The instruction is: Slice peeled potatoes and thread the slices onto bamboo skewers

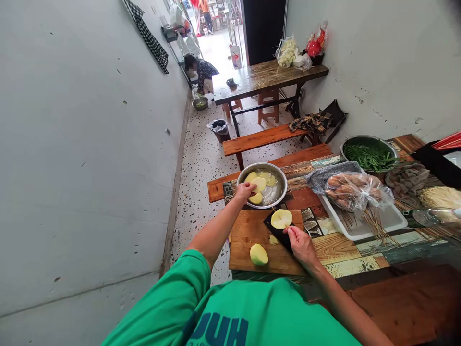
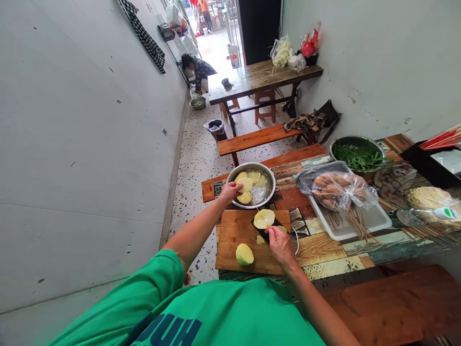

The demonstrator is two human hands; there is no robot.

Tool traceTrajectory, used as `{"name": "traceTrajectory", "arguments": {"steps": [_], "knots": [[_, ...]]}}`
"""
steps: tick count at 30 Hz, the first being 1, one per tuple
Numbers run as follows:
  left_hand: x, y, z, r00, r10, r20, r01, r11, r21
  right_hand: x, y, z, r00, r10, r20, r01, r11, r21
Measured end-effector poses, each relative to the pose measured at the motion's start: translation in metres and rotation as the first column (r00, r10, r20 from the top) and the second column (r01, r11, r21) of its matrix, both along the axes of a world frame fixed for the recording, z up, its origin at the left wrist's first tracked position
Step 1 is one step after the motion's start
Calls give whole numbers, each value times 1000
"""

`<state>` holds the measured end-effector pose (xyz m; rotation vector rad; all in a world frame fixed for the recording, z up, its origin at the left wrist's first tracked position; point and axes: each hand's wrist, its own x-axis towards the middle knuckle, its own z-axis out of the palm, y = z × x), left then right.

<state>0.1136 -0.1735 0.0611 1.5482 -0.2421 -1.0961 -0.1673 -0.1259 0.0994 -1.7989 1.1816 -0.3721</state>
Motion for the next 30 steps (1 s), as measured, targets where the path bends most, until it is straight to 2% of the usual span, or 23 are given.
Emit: {"name": "traceTrajectory", "arguments": {"steps": [8,14,20,30], "knots": [[-3,1,1,980,-6,197,18,998,-60,6,1,1,998,-33,-56,35,999,28],[-4,-1,5,946,14,324,21,995,-102,15,0,15,998,-36,-47,38,998,48],[-1,-5,8,959,30,283,2,994,-113,15,-1,23,998,-61,-14,62,996,66],[-2,-6,13,968,43,245,-14,993,-117,14,-5,16,993,-89,83,87,996,28]]}}
